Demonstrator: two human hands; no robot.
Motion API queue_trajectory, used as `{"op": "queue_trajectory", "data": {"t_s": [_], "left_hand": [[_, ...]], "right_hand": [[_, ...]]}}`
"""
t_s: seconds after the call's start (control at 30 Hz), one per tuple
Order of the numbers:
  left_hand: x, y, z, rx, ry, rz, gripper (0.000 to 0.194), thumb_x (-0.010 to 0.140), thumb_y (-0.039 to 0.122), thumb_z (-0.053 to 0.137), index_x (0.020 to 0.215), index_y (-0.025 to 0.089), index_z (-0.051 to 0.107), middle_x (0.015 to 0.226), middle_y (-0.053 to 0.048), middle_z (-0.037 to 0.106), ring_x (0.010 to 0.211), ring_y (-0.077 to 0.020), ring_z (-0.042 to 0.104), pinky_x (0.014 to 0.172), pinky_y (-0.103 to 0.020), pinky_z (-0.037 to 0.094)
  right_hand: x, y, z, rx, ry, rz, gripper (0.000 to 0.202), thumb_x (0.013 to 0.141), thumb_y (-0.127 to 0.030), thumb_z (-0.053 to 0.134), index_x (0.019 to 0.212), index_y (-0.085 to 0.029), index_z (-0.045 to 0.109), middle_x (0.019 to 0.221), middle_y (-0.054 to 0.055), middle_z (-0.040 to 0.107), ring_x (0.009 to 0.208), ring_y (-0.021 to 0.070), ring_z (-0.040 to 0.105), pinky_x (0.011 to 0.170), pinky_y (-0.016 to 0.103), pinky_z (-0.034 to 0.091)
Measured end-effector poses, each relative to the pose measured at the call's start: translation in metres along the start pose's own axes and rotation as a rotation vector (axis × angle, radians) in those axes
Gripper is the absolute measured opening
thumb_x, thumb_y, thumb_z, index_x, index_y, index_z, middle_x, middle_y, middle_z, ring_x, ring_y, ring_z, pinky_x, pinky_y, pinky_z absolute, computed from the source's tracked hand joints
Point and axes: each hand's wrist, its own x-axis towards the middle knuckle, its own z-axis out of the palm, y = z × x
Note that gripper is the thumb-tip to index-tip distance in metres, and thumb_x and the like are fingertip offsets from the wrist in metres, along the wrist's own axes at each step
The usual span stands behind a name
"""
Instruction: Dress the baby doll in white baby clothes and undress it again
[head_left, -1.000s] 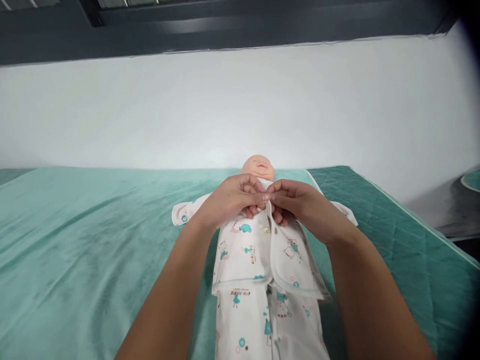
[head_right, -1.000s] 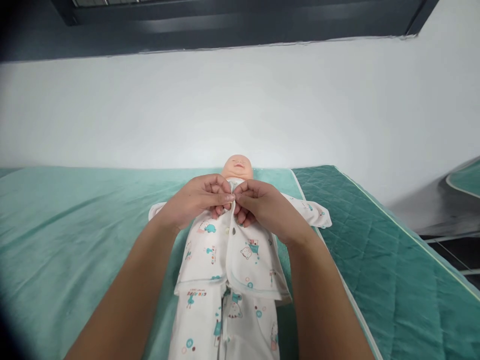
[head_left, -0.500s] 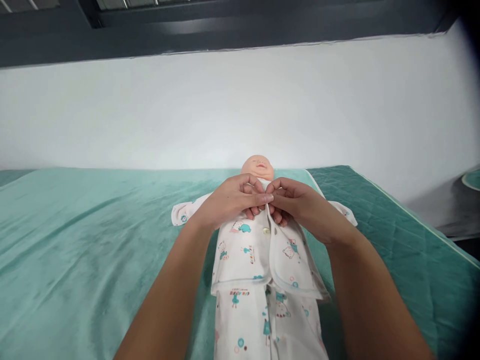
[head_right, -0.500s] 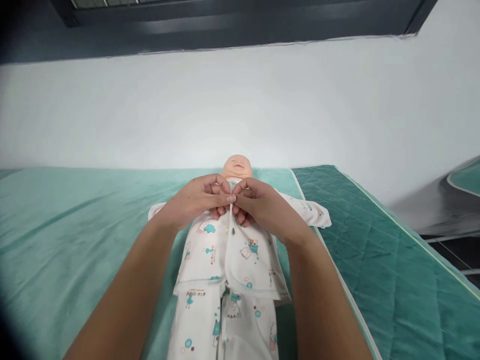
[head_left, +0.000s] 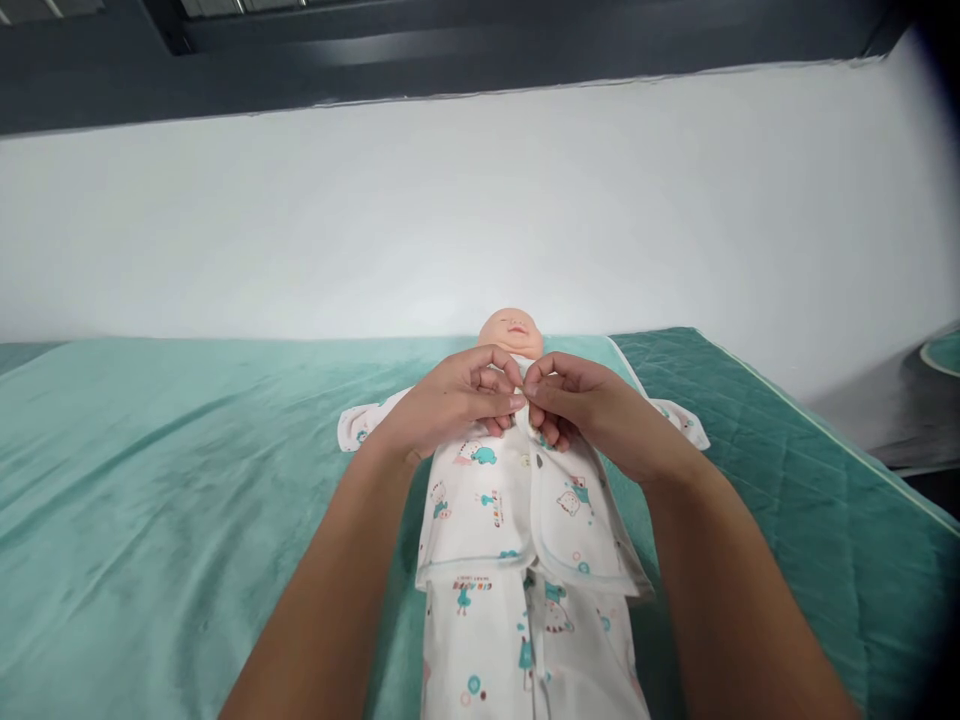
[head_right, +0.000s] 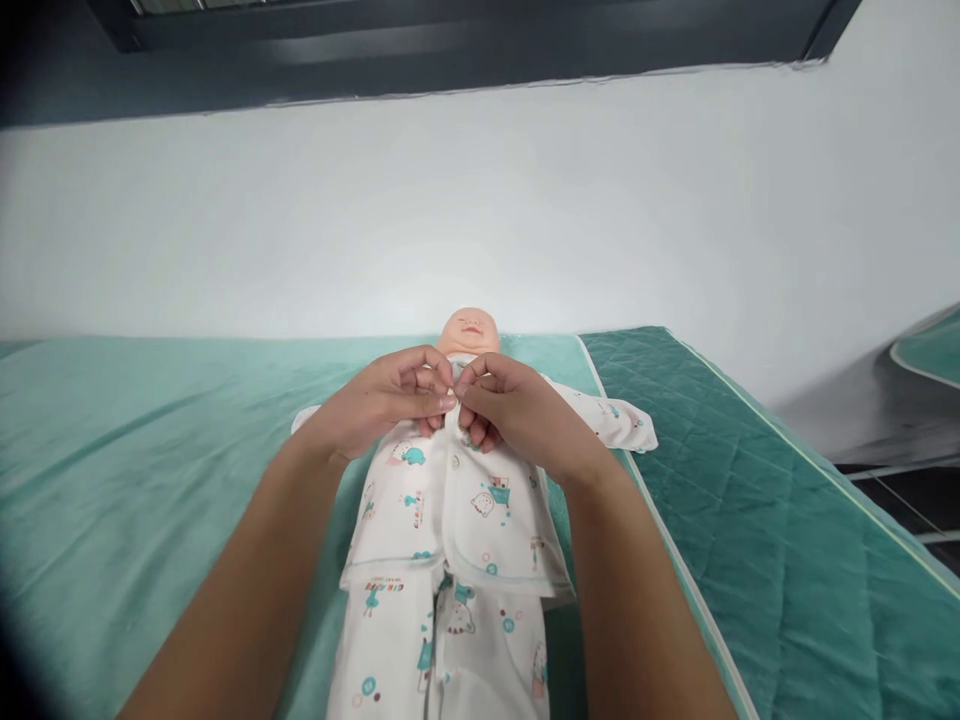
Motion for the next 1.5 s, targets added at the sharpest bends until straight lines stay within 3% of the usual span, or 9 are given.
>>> {"op": "queue_trajectory", "data": {"t_s": [0.4, 0.83, 1.5], "left_hand": [[0.001, -0.003, -0.006, -0.089, -0.062, -0.013, 0.019, 0.08, 0.019, 0.071, 0.096, 0.019, 0.06, 0.073, 0.001, 0.063, 0.062, -0.0089, 0.059, 0.058, -0.022, 0.05], [0.001, -0.005, -0.004, -0.039, 0.007, 0.006, 0.015, 0.084, 0.025, 0.066, 0.096, 0.018, 0.062, 0.068, 0.001, 0.064, 0.062, -0.0098, 0.061, 0.058, -0.022, 0.051], [-0.001, 0.005, 0.007, 0.103, 0.085, -0.043, 0.012, 0.08, 0.016, 0.057, 0.092, 0.019, 0.06, 0.063, 0.001, 0.061, 0.055, -0.0093, 0.058, 0.054, -0.022, 0.05]], "right_hand": [[0.0, 0.005, -0.002, 0.049, -0.066, -0.057, 0.011, 0.086, -0.029, 0.066, 0.091, -0.021, 0.06, 0.066, -0.004, 0.057, 0.054, 0.0086, 0.053, 0.05, 0.021, 0.043], [0.0, 0.005, -0.002, 0.108, -0.047, -0.025, 0.015, 0.086, -0.034, 0.067, 0.092, -0.022, 0.059, 0.067, -0.004, 0.059, 0.056, 0.0094, 0.054, 0.051, 0.022, 0.042], [-0.001, 0.004, 0.001, 0.064, -0.011, -0.004, 0.014, 0.085, -0.034, 0.066, 0.087, -0.022, 0.059, 0.067, -0.003, 0.059, 0.056, 0.0099, 0.054, 0.052, 0.023, 0.043]]}}
